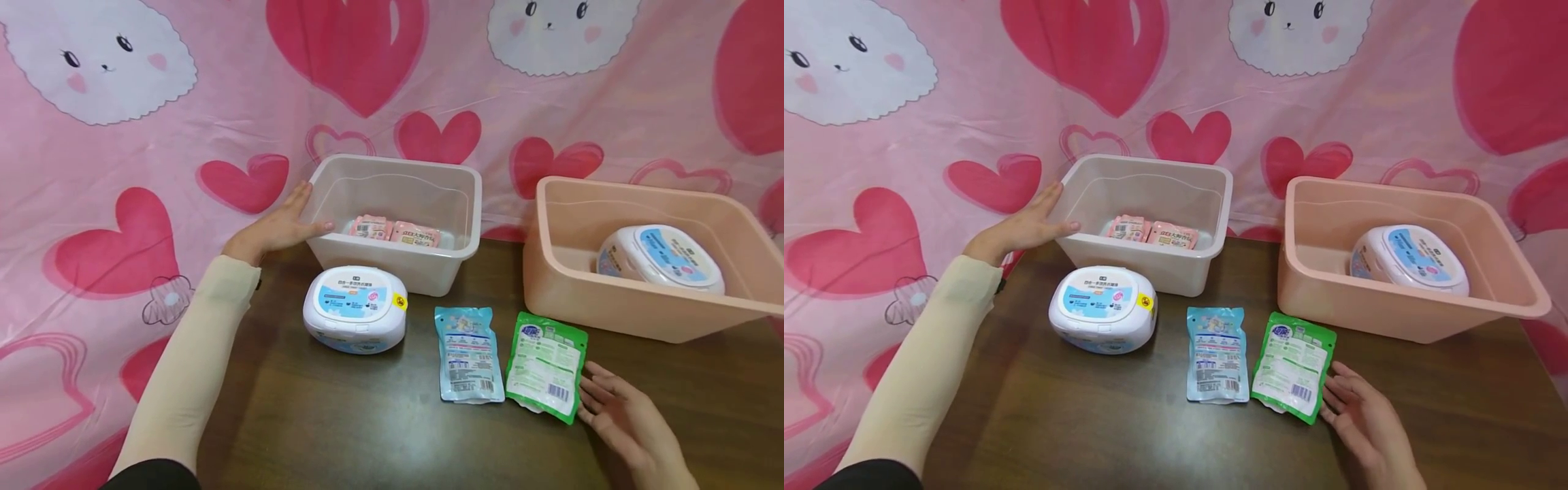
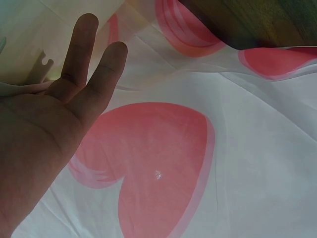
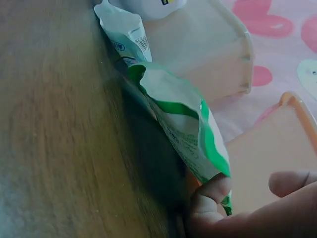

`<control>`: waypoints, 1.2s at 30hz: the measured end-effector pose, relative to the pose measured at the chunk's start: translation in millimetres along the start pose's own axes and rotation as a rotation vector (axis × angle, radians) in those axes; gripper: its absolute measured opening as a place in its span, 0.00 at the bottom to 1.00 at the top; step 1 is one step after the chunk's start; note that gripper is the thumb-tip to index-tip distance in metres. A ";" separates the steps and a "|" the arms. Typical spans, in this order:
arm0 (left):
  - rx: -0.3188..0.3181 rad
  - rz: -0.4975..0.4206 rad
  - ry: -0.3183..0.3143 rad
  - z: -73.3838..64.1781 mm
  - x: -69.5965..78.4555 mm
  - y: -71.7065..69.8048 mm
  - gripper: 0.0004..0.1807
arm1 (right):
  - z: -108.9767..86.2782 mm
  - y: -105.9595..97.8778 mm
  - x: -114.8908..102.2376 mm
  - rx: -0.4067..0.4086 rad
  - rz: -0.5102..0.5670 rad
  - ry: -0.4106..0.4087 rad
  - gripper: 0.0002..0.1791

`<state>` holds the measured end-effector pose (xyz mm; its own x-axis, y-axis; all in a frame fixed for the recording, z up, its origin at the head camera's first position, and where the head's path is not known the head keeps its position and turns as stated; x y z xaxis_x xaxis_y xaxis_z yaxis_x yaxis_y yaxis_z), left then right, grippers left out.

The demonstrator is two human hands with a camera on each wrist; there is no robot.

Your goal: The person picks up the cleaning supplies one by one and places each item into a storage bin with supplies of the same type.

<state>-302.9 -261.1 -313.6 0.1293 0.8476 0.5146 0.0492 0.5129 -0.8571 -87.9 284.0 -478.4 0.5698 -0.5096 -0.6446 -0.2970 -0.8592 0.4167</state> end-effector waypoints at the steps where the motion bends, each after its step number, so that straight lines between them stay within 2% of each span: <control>1: -0.001 -0.001 0.001 -0.2 0.4 -0.2 0.63 | 0.2 2.9 -0.8 -0.033 -0.012 -0.010 0.20; 3: 0.000 -0.002 0.000 0.2 0.4 -0.4 0.63 | -0.2 8.7 -3.1 -0.095 -0.029 -0.054 0.22; 5: -0.003 -0.003 -0.001 0.7 0.7 -0.4 0.63 | -1.4 11.8 -4.7 -0.106 -0.054 -0.097 0.22; 9: -0.007 -0.005 -0.005 1.1 0.5 -0.8 0.63 | -0.5 15.5 -3.9 -0.024 -0.183 -0.154 0.20; 15: -0.004 -0.012 -0.011 0.0 0.8 -3.1 0.64 | 6.3 30.9 -0.2 0.006 -0.329 -0.153 0.39; 17: -0.005 -0.017 -0.009 0.3 1.1 -2.7 0.64 | 8.7 33.1 1.0 0.015 -0.357 -0.144 0.40; 19: -0.008 -0.016 -0.006 0.7 1.9 -1.7 0.63 | 10.8 34.8 2.7 -0.049 -0.321 -0.123 0.34; 23: -0.010 -0.009 -0.002 1.2 3.4 -0.4 0.63 | 11.0 36.4 5.8 -0.235 -0.173 -0.056 0.22; 26: -0.012 -0.007 -0.002 0.8 3.9 -0.4 0.63 | 7.5 39.3 6.9 -0.334 -0.078 -0.025 0.24; 31: -0.012 -0.017 -0.016 0.0 1.8 -1.1 0.64 | -0.8 47.0 5.2 -0.415 0.013 -0.013 0.30; 36: -0.012 -0.014 -0.014 0.4 -0.4 -0.9 0.64 | -13.8 57.8 1.9 -0.451 0.052 0.020 0.34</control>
<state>-303.4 -261.8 -313.0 0.1142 0.8425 0.5265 0.0628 0.5228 -0.8502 -93.4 234.0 -446.7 0.5792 -0.5466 -0.6047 0.0354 -0.7243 0.6886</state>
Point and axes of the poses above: each hand's wrist, its own z-axis towards the middle knuckle, its own y-axis out of the palm, x = y × z, the point moved 7 cm from there along z, towards the middle knuckle, and after that the axes turned 13 degrees about x, right-handed, at the moved point
